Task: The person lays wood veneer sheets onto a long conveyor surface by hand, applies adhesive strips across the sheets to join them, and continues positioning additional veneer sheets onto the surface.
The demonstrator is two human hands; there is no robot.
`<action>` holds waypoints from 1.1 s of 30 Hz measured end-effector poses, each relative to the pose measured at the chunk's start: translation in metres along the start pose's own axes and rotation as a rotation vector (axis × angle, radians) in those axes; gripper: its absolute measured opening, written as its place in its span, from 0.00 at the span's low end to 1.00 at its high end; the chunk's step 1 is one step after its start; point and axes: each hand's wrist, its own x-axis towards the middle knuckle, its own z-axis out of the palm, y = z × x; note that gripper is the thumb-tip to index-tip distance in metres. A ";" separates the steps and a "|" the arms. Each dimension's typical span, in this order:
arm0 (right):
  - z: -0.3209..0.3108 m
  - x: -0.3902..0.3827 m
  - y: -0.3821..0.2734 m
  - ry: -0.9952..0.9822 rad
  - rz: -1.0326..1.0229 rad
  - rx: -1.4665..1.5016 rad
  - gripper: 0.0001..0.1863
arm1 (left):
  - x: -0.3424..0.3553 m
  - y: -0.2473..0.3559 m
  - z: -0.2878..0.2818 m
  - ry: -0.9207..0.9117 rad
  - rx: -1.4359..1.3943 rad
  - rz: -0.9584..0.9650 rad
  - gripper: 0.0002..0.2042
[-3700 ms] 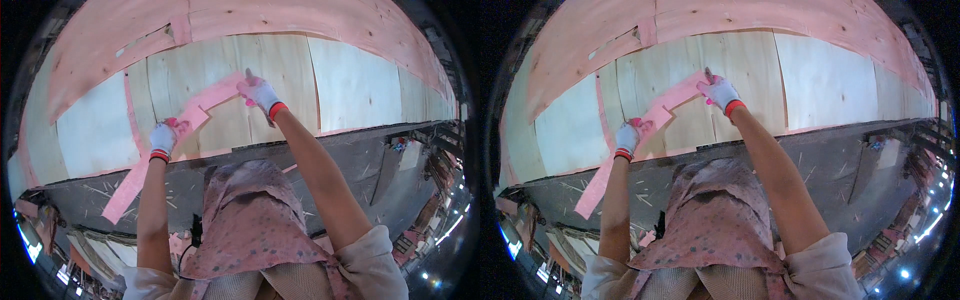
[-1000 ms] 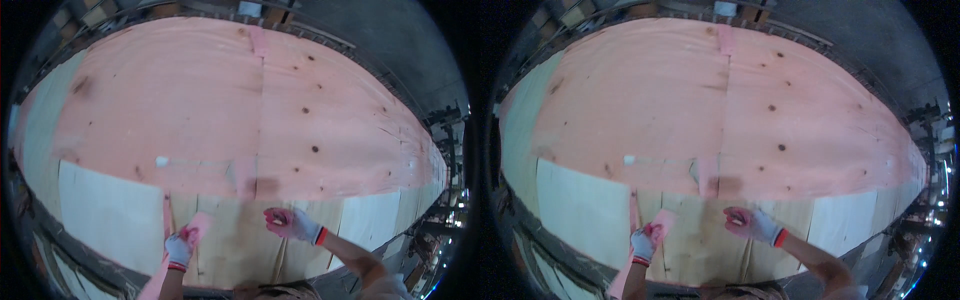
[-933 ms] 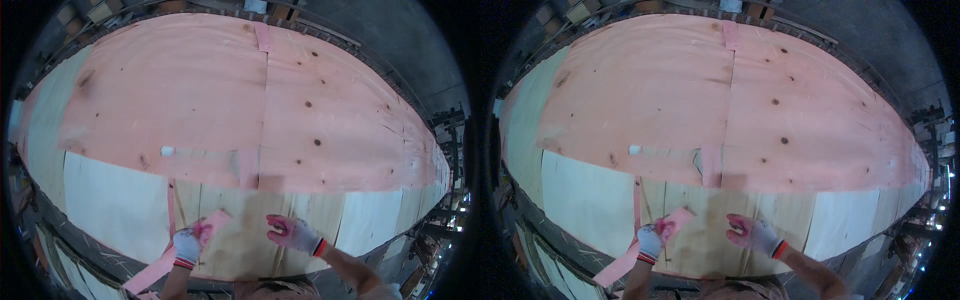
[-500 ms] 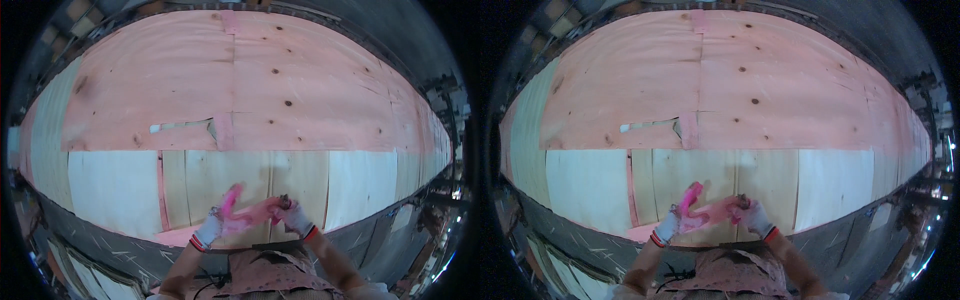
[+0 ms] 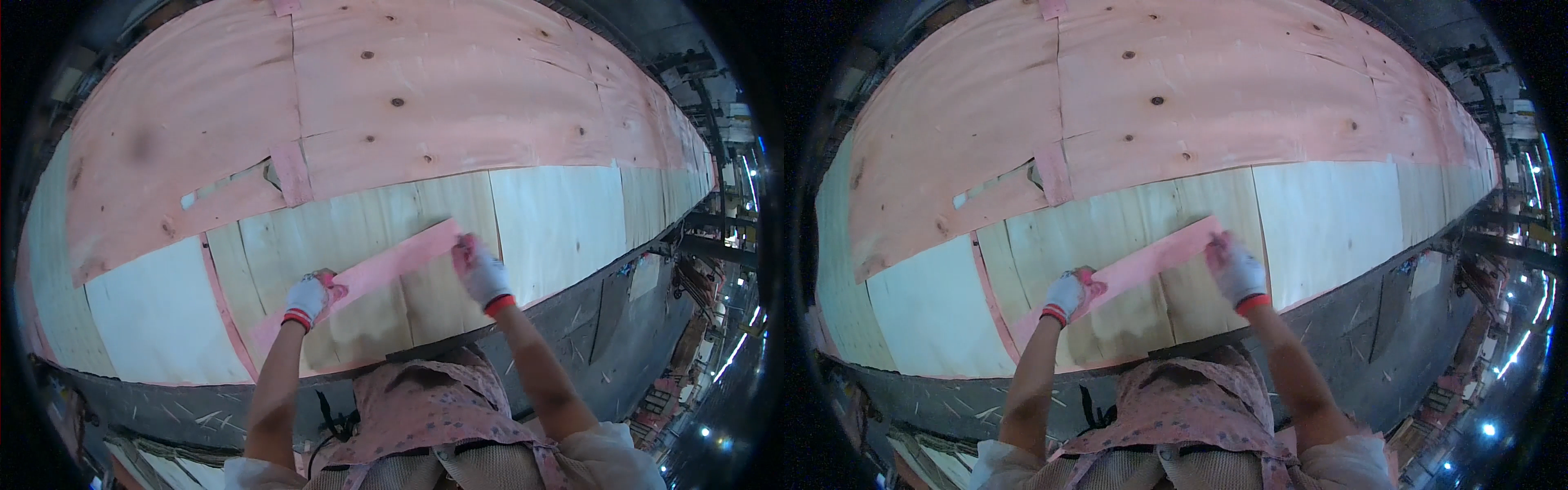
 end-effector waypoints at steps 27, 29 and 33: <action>0.004 0.070 0.031 -0.223 0.510 0.110 0.28 | 0.039 -0.013 0.035 0.042 0.196 -0.114 0.28; -0.015 0.067 -0.029 -0.277 0.341 0.007 0.25 | 0.037 -0.026 0.037 0.099 0.230 -0.140 0.27; -0.040 -0.003 -0.149 -0.275 -0.472 -0.043 0.10 | 0.016 -0.013 0.025 0.084 0.296 -0.230 0.21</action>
